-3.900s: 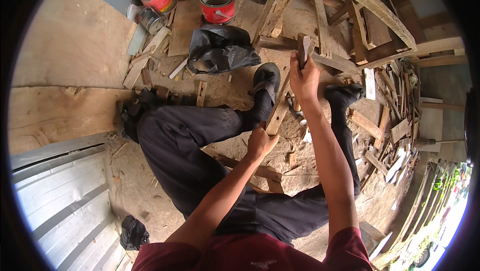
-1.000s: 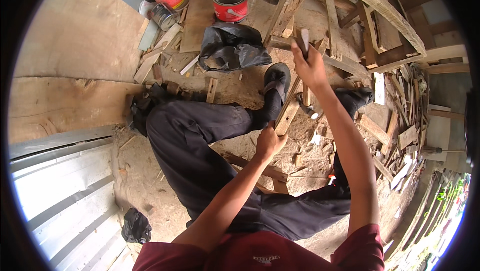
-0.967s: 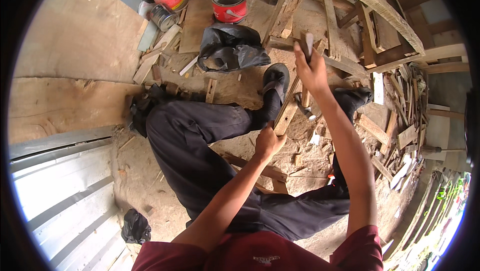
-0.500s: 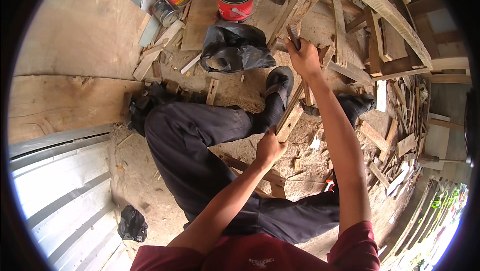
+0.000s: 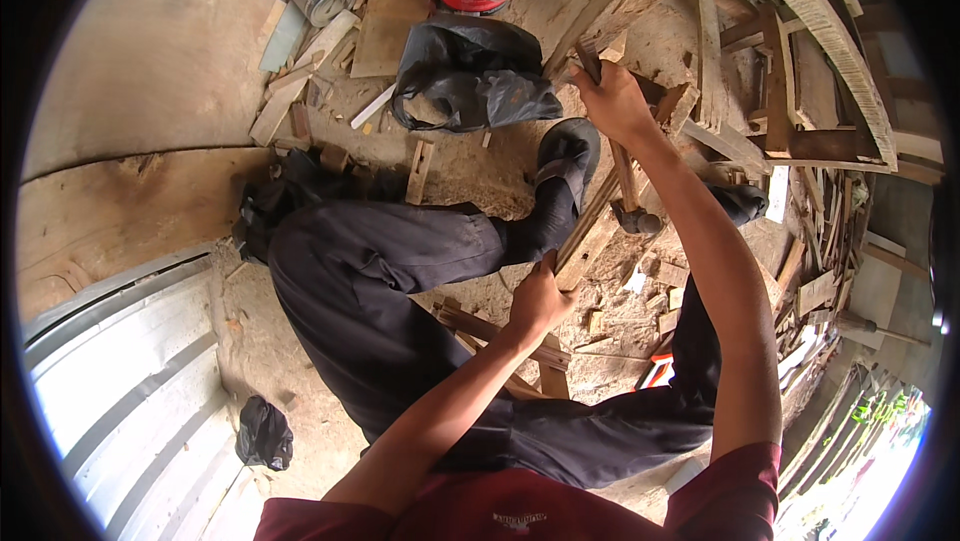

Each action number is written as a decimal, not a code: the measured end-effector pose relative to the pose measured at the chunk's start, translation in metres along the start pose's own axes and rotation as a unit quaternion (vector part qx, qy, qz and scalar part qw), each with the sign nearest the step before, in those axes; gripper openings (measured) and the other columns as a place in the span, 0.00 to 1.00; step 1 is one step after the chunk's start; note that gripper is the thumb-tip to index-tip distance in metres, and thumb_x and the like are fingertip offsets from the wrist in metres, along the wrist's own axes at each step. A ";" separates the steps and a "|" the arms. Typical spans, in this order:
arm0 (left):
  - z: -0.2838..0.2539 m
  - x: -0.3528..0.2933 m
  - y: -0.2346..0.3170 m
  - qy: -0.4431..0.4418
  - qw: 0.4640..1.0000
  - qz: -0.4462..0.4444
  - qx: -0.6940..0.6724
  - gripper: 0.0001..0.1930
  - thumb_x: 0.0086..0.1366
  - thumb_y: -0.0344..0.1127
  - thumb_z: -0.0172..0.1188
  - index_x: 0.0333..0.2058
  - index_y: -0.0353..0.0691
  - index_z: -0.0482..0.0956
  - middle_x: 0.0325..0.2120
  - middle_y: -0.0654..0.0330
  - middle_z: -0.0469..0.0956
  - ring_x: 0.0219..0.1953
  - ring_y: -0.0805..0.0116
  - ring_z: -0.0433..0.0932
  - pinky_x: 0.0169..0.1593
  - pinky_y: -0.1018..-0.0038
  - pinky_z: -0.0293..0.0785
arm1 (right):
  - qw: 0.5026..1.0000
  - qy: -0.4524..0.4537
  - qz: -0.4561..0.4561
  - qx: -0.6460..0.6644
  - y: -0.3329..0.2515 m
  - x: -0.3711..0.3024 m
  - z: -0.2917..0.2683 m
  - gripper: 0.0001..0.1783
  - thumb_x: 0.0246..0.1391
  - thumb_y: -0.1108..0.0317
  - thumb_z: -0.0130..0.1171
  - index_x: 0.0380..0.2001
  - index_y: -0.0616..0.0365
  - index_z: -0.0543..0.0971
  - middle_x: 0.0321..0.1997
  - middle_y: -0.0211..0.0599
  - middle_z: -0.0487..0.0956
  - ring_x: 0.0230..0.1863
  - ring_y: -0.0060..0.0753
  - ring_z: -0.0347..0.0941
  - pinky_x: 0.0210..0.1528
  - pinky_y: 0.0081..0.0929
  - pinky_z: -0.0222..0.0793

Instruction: The person sits on the floor and uses a hammer to drive nails into a wooden plank. They repeatedly position the plank, strike the nails, and adjust the wood's orientation during the process.

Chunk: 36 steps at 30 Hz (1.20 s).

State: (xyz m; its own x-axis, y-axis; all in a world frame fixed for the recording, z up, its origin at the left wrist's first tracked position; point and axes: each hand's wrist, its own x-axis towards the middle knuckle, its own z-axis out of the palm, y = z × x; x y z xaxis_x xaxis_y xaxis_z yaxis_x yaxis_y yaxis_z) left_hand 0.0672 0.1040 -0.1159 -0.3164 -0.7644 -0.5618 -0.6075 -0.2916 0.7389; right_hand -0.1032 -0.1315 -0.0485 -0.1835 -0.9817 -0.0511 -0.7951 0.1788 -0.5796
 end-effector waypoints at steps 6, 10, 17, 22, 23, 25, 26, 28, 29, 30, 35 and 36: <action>0.001 -0.003 0.000 0.022 0.999 0.021 0.029 0.30 0.57 0.35 0.67 0.58 0.39 0.68 0.40 0.45 0.82 0.36 0.54 0.85 0.41 0.65 0.85 | 0.993 -0.104 0.055 0.025 -0.013 -0.001 -0.014 0.30 0.61 0.50 0.55 0.36 0.78 0.74 0.33 0.71 0.78 0.42 0.68 0.78 0.45 0.51 0.72; 0.006 -0.004 -0.006 0.049 0.997 0.059 -0.006 0.30 0.56 0.40 0.68 0.55 0.38 0.69 0.36 0.43 0.82 0.36 0.49 0.84 0.40 0.59 0.83 | 0.993 -0.101 0.057 -0.007 -0.015 0.003 -0.012 0.31 0.63 0.49 0.53 0.33 0.78 0.75 0.31 0.68 0.79 0.38 0.63 0.80 0.41 0.49 0.73; 0.011 -0.006 0.002 0.077 0.995 0.053 0.044 0.28 0.56 0.39 0.67 0.53 0.36 0.69 0.38 0.42 0.80 0.38 0.45 0.83 0.43 0.57 0.81 | 0.985 -0.054 0.096 0.130 -0.024 -0.018 -0.035 0.32 0.64 0.44 0.52 0.33 0.72 0.75 0.22 0.54 0.78 0.20 0.46 0.78 0.29 0.43 0.73; 0.012 -0.004 -0.005 0.090 0.992 0.081 0.036 0.27 0.56 0.40 0.66 0.51 0.35 0.69 0.38 0.41 0.80 0.38 0.43 0.82 0.43 0.56 0.80 | 0.982 0.060 0.044 0.176 -0.018 -0.048 -0.055 0.28 0.66 0.44 0.51 0.29 0.62 0.72 0.18 0.34 0.71 0.17 0.26 0.66 0.22 0.32 0.63; 0.010 -0.006 -0.004 0.084 0.993 0.080 0.036 0.26 0.57 0.40 0.66 0.51 0.35 0.69 0.38 0.42 0.80 0.39 0.43 0.82 0.43 0.56 0.80 | 0.979 0.076 0.040 0.186 -0.016 -0.052 -0.055 0.27 0.67 0.44 0.51 0.28 0.60 0.71 0.17 0.27 0.68 0.16 0.19 0.61 0.18 0.28 0.60; 0.009 -0.010 0.002 0.057 0.994 0.084 0.051 0.26 0.57 0.40 0.66 0.51 0.36 0.69 0.38 0.42 0.80 0.38 0.44 0.82 0.43 0.56 0.81 | 0.974 0.142 0.044 0.169 -0.007 -0.062 -0.058 0.27 0.66 0.44 0.52 0.28 0.61 0.73 0.18 0.27 0.68 0.16 0.19 0.60 0.18 0.27 0.58; 0.011 -0.013 0.006 0.040 0.994 0.086 0.057 0.26 0.57 0.40 0.65 0.51 0.36 0.69 0.38 0.42 0.80 0.38 0.44 0.83 0.43 0.56 0.81 | 0.973 0.165 0.039 0.155 0.000 -0.073 -0.065 0.27 0.66 0.44 0.53 0.28 0.61 0.73 0.18 0.26 0.68 0.16 0.19 0.60 0.18 0.27 0.58; 0.016 -0.014 0.010 0.043 0.995 0.077 0.043 0.27 0.55 0.39 0.67 0.51 0.37 0.70 0.39 0.43 0.81 0.40 0.45 0.82 0.45 0.57 0.79 | 0.958 0.199 0.013 0.207 0.011 -0.083 -0.076 0.25 0.66 0.46 0.54 0.30 0.61 0.73 0.18 0.25 0.69 0.16 0.18 0.62 0.17 0.24 0.58; 0.016 -0.015 0.011 0.044 0.996 0.071 0.038 0.27 0.54 0.38 0.67 0.51 0.38 0.71 0.40 0.44 0.81 0.42 0.45 0.82 0.46 0.57 0.79 | 0.953 0.184 0.036 0.236 0.011 -0.086 -0.080 0.26 0.66 0.46 0.54 0.28 0.61 0.74 0.18 0.28 0.71 0.18 0.20 0.64 0.20 0.26 0.60; 0.018 -0.010 0.008 0.046 0.996 0.060 0.045 0.26 0.54 0.38 0.67 0.51 0.39 0.71 0.39 0.45 0.81 0.41 0.44 0.82 0.45 0.57 0.79 | 0.947 0.169 0.059 0.266 0.010 -0.089 -0.084 0.28 0.65 0.45 0.54 0.27 0.62 0.74 0.18 0.30 0.72 0.20 0.21 0.67 0.22 0.28 0.63; 0.016 -0.008 0.006 0.052 0.993 0.077 0.079 0.25 0.55 0.43 0.67 0.49 0.38 0.71 0.36 0.43 0.82 0.39 0.44 0.83 0.44 0.56 0.80 | 0.966 0.129 0.097 0.200 0.001 -0.072 -0.081 0.29 0.64 0.46 0.55 0.29 0.67 0.76 0.22 0.49 0.78 0.28 0.42 0.78 0.34 0.38 0.70; 0.016 -0.007 0.002 0.059 0.990 0.094 0.084 0.26 0.56 0.44 0.66 0.49 0.37 0.71 0.35 0.42 0.82 0.38 0.44 0.83 0.44 0.56 0.81 | 0.971 0.131 0.093 0.179 -0.003 -0.066 -0.079 0.29 0.64 0.46 0.55 0.30 0.68 0.76 0.24 0.53 0.78 0.31 0.47 0.78 0.36 0.40 0.71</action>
State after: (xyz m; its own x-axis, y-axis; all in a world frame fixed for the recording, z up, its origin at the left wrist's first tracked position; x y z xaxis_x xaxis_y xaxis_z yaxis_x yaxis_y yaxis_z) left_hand 0.0565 0.1178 -0.1166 -0.3542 -0.8608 -0.3654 -0.6618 -0.0453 0.7483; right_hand -0.1343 -0.0616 0.0210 -0.4829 -0.8757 -0.0003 -0.4915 0.2713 -0.8276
